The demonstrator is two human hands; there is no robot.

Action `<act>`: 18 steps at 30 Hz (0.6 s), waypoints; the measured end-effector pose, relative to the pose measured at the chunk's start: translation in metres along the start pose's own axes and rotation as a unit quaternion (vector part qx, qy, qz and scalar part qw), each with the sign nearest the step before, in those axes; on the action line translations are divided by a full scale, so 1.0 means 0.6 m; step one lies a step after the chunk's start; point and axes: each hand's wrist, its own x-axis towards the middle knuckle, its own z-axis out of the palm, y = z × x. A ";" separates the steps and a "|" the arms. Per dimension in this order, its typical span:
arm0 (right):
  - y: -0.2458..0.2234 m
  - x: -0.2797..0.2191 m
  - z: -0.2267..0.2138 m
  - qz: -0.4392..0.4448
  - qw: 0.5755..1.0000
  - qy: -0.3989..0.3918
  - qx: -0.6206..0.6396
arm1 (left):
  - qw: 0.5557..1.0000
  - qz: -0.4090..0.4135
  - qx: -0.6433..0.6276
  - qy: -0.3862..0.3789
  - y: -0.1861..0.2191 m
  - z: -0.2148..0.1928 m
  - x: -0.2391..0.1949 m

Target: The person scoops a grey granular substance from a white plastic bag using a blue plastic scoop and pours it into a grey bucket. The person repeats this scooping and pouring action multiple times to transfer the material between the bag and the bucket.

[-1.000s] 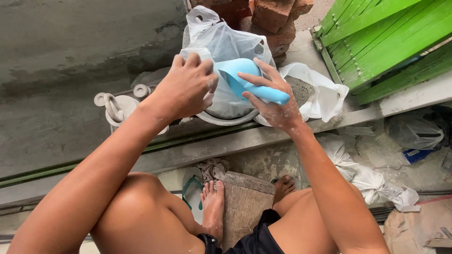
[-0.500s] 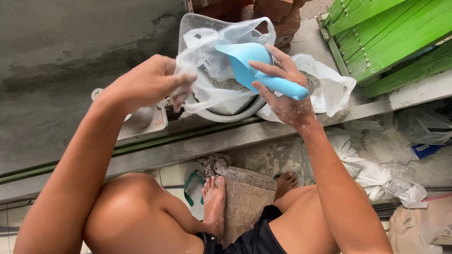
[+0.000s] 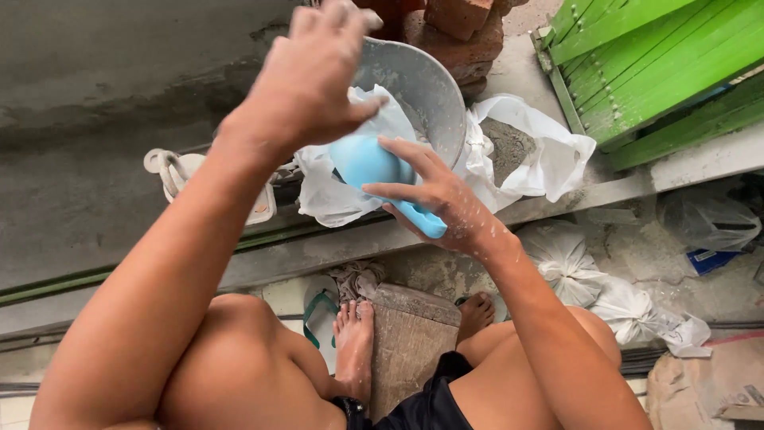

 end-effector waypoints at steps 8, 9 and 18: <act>-0.003 -0.009 -0.011 0.021 1.000 0.005 -0.004 | 0.971 -0.124 -0.002 -0.207 -0.061 0.126 0.031; -0.005 -0.009 -0.013 0.024 1.000 0.005 0.001 | 0.974 -0.137 -0.003 -0.178 -0.070 0.131 0.032; -0.038 0.015 -0.036 0.049 0.983 0.124 -0.130 | 0.908 0.026 -0.341 0.242 0.028 0.050 0.076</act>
